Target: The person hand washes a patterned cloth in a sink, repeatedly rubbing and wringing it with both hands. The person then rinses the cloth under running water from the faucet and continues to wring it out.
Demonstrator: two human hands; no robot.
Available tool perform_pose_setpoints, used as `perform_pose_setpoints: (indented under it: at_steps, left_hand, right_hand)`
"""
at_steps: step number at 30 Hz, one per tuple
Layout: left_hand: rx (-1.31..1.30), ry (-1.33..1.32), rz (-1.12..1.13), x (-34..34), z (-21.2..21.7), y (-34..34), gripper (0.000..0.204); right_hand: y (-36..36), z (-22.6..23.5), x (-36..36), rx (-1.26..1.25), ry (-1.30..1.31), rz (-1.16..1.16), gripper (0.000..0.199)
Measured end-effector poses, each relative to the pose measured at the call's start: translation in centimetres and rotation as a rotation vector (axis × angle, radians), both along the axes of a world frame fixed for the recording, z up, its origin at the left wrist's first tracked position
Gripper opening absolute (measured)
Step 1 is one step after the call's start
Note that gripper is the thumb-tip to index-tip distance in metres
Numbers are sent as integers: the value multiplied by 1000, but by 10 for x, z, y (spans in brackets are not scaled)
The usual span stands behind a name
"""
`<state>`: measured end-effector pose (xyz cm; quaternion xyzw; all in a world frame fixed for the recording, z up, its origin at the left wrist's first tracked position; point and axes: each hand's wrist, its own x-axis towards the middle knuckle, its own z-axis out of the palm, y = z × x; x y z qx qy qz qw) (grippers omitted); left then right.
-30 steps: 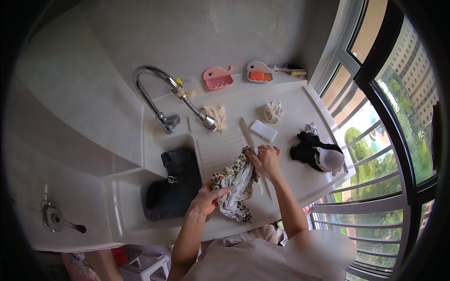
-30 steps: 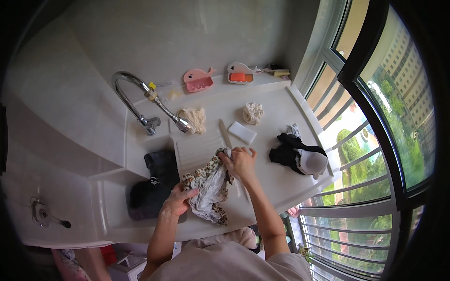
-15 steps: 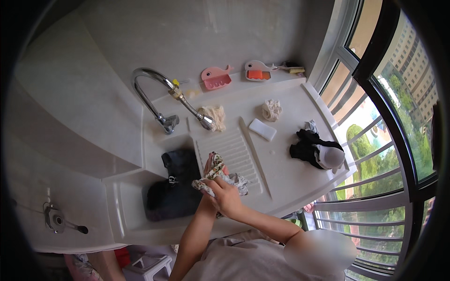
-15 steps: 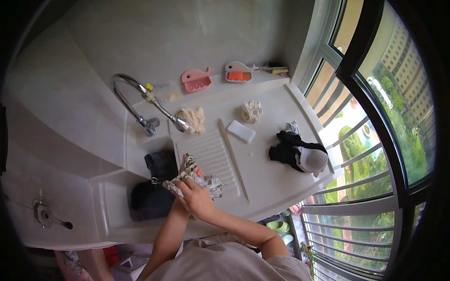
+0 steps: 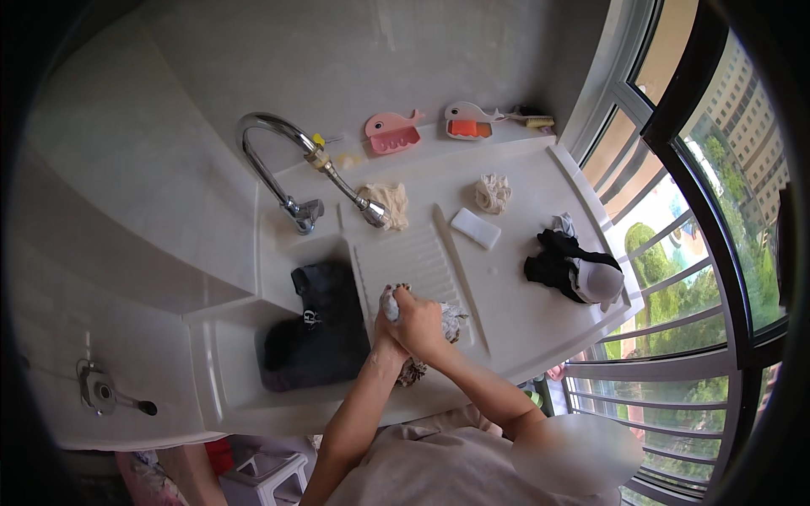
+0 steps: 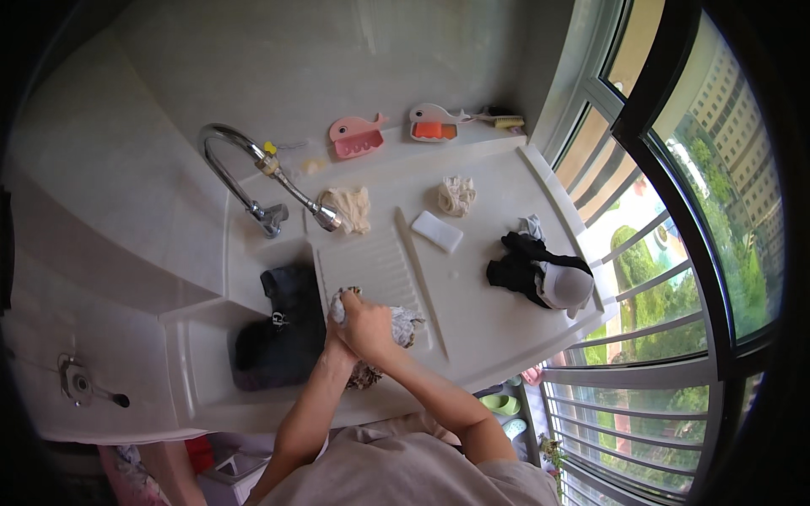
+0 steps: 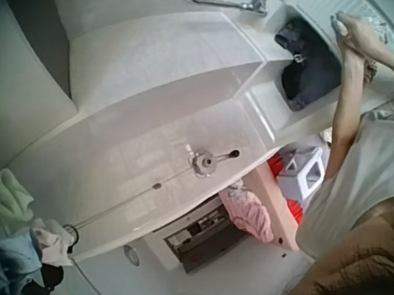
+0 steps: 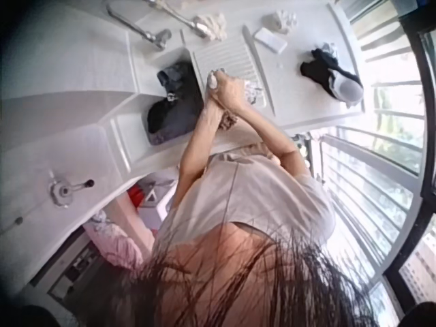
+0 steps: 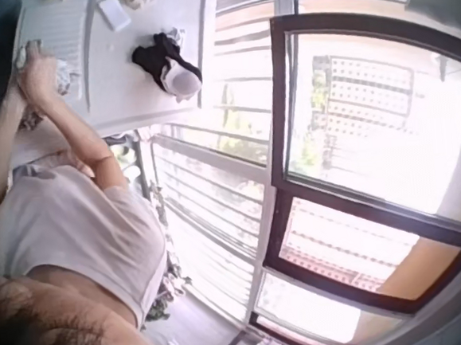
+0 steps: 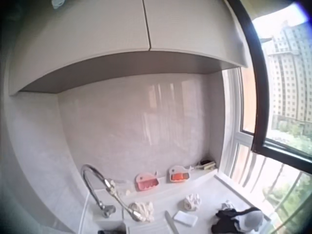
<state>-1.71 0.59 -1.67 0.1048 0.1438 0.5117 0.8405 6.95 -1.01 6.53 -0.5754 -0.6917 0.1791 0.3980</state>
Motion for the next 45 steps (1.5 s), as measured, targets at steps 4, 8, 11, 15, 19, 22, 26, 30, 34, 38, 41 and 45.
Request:
perform_pose_setpoints:
  at_steps: [4,8,11,15,19,22,26,30,34,38,41,45]
  left_hand:
    - [-363,351,107,27,66,-17,47]
    - [36,-254,-36,-6,-41,-10,45]
    - [234,-538,-257,-11,-36,-5,44]
    - [-305,527,125,15,74,-32,44]
    - [160,758,95,-15,130,-19,19]
    - [438,799,-53,-21,140,-6,26]
    - [667,855,-7,-15,134,-9,48]
    - [787,1125,17,-19,81,-10,50]
    - [343,1041,-147,-30,35,-19,44]
    - [-37,439,-5,-33,12,-35,54]
    - [-53,191,16,-22,3,-33,64]
    - [-102,-21,115,-23,8,-15,56]
  right_hand:
    - [37,-2,21,9,82,-210,28]
    - [-40,21,-15,142,-33,171,37]
    - [-38,15,-12,89,-51,192,37]
    - [23,24,45,-14,161,-184,32]
    - [19,43,84,-228,557,49,50]
    - [1,44,83,-194,736,341,65]
    - [-1,59,78,-175,457,334,55]
    - [-5,70,80,-314,662,295,27]
    - [-6,79,77,-441,1277,260,33]
    - [20,52,90,-312,1735,301,37]
    - [44,-2,86,-315,1501,105,31]
    - [-18,-3,17,2,268,207,28]
